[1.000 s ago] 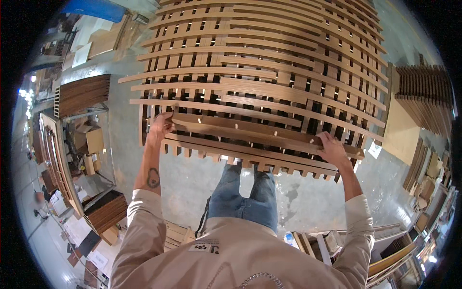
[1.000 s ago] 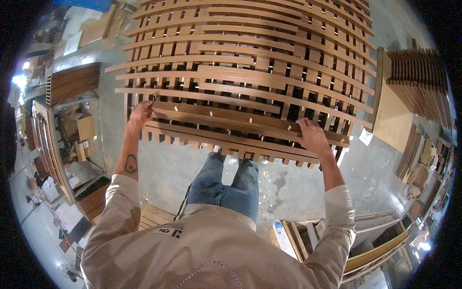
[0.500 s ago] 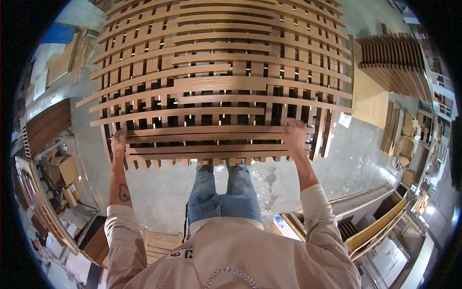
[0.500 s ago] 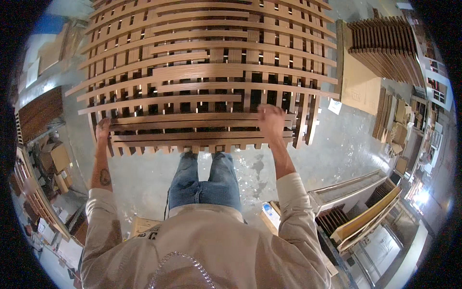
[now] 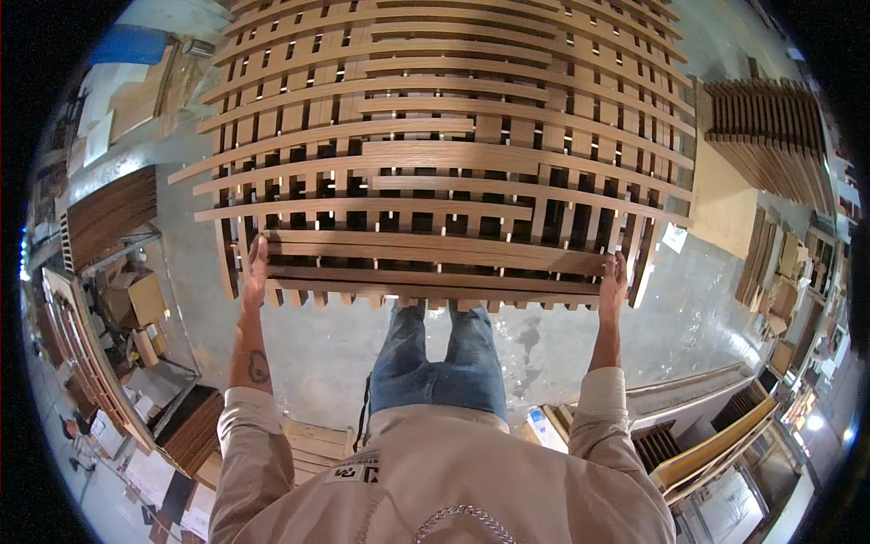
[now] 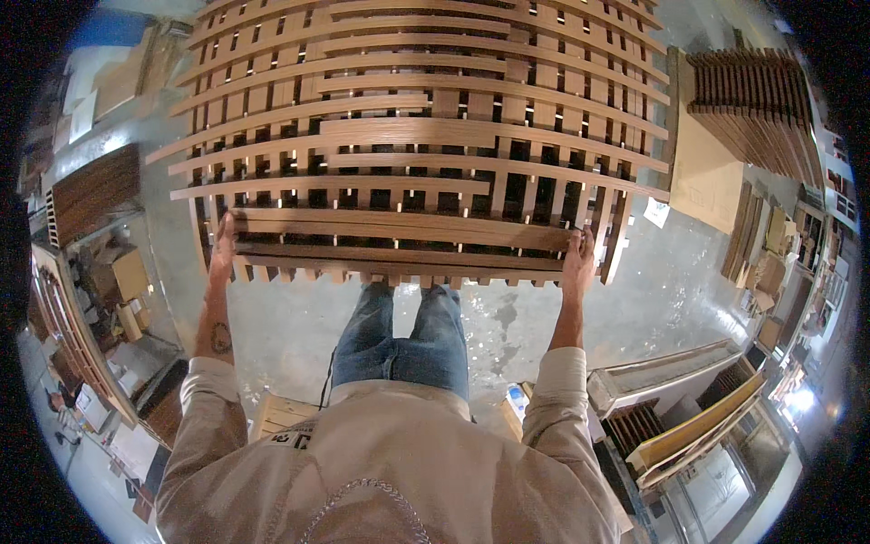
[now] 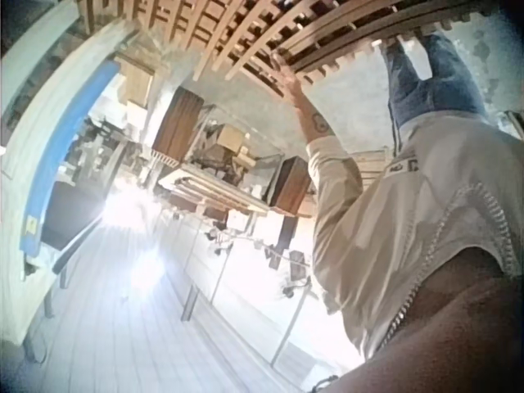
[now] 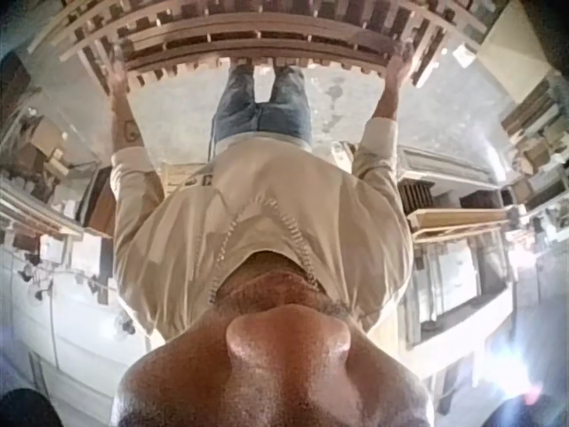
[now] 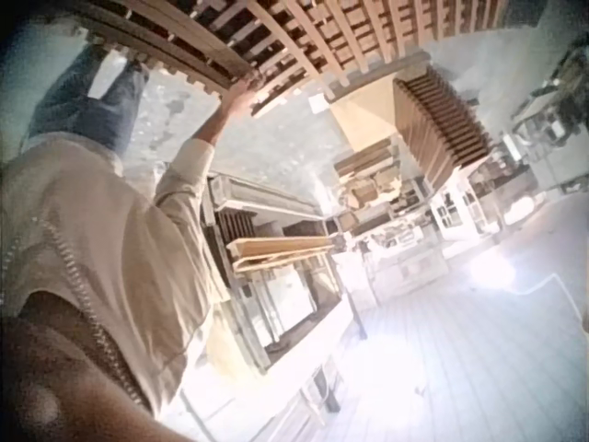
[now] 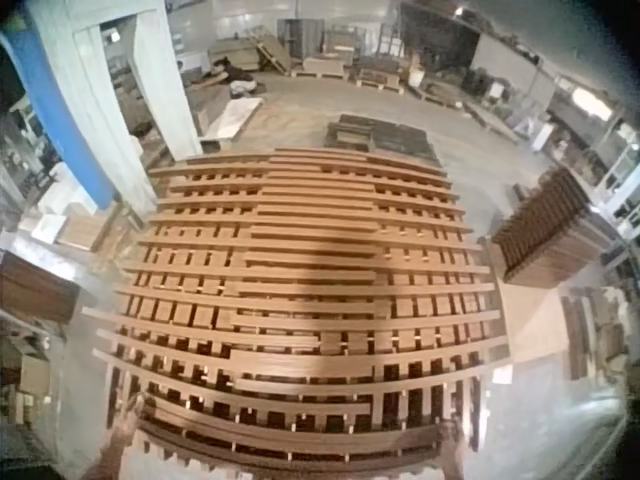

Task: Applying adhesive from a piping bag to the edges of a wooden furniture panel.

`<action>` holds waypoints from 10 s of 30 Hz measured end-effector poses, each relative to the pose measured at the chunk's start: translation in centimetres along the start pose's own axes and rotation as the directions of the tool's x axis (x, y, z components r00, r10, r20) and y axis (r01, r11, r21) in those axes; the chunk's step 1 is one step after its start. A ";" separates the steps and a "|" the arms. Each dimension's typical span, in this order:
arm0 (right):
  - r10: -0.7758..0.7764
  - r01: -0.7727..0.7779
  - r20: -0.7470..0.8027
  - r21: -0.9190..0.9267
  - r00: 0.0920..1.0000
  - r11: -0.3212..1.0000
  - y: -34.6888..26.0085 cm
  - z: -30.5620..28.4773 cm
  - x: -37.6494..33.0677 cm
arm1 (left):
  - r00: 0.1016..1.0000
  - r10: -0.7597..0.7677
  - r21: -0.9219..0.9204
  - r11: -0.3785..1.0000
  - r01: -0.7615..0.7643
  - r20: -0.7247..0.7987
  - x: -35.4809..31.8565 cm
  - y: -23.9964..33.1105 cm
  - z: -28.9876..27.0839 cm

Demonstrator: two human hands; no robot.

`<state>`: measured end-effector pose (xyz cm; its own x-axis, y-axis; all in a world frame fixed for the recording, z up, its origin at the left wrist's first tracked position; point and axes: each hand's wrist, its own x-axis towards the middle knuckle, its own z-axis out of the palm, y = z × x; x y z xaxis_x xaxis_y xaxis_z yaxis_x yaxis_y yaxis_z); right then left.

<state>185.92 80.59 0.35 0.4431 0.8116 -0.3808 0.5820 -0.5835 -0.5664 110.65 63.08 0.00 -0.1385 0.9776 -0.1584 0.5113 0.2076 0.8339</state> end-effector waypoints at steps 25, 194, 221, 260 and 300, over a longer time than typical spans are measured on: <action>0.193 -0.206 0.082 0.204 0.978 0.957 -3.1 -0.2 -1.9 | 0.630 -0.705 -0.515 0.691 0.508 -0.324 0.7 3.3 3.7; 0.033 -0.042 0.099 0.088 0.995 0.995 -5.2 -4.7 3.0 | 0.700 -0.615 -0.195 0.785 0.588 -0.363 2.5 6.3 -0.1; 0.194 -0.197 0.040 0.124 0.980 0.972 -5.7 -2.5 3.7 | 0.774 -0.580 -0.358 0.800 0.482 -0.255 2.8 -2.4 -1.5; 0.088 -0.086 0.062 -0.034 0.994 0.996 -7.9 -2.8 2.8 | 0.820 -0.528 -0.227 0.846 0.483 -0.221 3.7 3.4 -1.4; -0.503 0.439 -0.124 -0.342 0.855 0.831 -10.5 -0.2 4.7 | 0.854 -0.356 0.595 0.613 0.519 -0.379 10.6 7.9 4.6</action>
<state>182.04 90.47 4.65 0.1705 0.9841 0.0499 0.9115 -0.1383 -0.3874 117.17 75.24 2.46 -0.6215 0.7483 -0.2320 0.7465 0.6555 0.1142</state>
